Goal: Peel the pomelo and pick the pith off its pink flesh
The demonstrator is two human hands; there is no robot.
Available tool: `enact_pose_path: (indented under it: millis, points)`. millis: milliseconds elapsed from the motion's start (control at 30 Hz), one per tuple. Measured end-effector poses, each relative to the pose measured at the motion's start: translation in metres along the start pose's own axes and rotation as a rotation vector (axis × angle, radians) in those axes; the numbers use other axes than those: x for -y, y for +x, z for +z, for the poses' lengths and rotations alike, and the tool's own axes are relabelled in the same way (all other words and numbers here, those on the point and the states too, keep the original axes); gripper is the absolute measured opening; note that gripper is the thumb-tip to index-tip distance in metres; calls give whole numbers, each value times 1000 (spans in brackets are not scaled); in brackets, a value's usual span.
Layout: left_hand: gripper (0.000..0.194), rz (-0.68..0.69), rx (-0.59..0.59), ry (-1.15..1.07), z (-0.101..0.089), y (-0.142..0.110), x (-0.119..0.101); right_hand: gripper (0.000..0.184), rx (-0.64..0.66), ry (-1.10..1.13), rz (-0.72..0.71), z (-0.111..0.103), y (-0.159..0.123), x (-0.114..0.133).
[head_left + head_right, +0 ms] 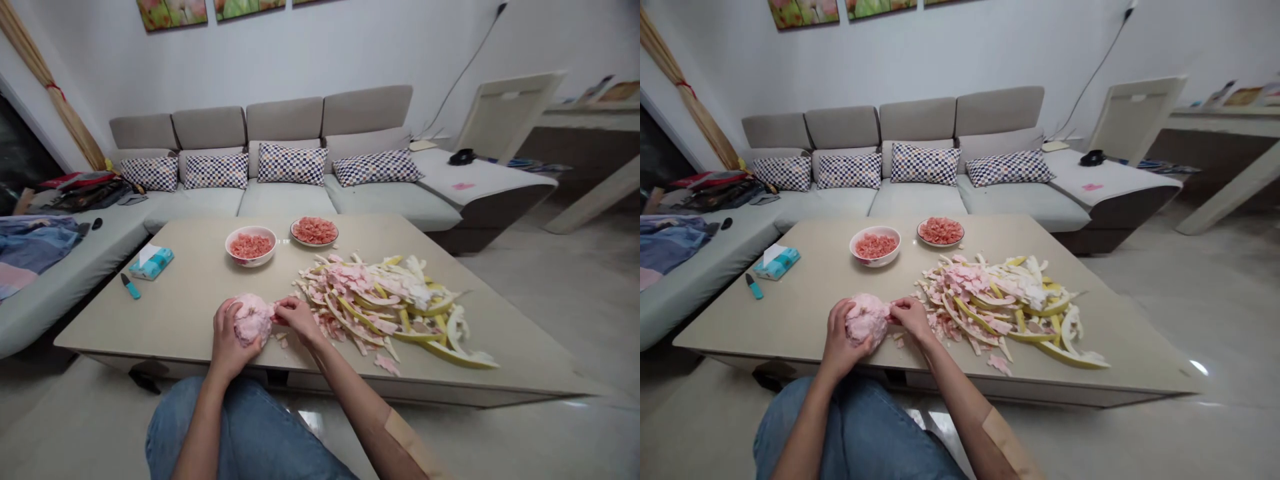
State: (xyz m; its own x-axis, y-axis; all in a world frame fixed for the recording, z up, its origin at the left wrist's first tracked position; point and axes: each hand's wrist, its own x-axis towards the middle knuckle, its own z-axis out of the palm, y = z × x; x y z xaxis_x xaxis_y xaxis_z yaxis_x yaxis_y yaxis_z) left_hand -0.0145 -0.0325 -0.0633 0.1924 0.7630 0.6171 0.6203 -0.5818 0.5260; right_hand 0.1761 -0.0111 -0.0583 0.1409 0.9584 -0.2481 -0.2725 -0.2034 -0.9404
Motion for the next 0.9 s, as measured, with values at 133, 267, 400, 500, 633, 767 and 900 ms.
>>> enact_pose_path:
  millis: [133, 267, 400, 500, 633, 767, 900]
  points:
    - [75, -20, -2, -32, -1, -1, 3, 8, 34, 24, 30, -3, -6, 0]
    - [74, -34, -10, -64, -2, -2, 7, 17, 150, 6, 44, -5, -15, 9]
    - [75, -21, -5, -59, -3, -1, 10, 18, 142, -35, -9, -3, -17, 12]
    - [75, -27, 17, -66, -4, -2, 9, 14, 70, -95, -76, -1, -14, 7]
    - [75, -63, 30, -56, -8, -2, 10, 18, -44, -330, -308, -11, -14, 1]
    - [72, -67, 34, -81, -15, 0, 16, 25, -215, -542, -462, -43, -23, 15]
    - [70, -83, 44, -119, -21, 3, 23, 24, -417, -752, -747, -89, -33, 52]
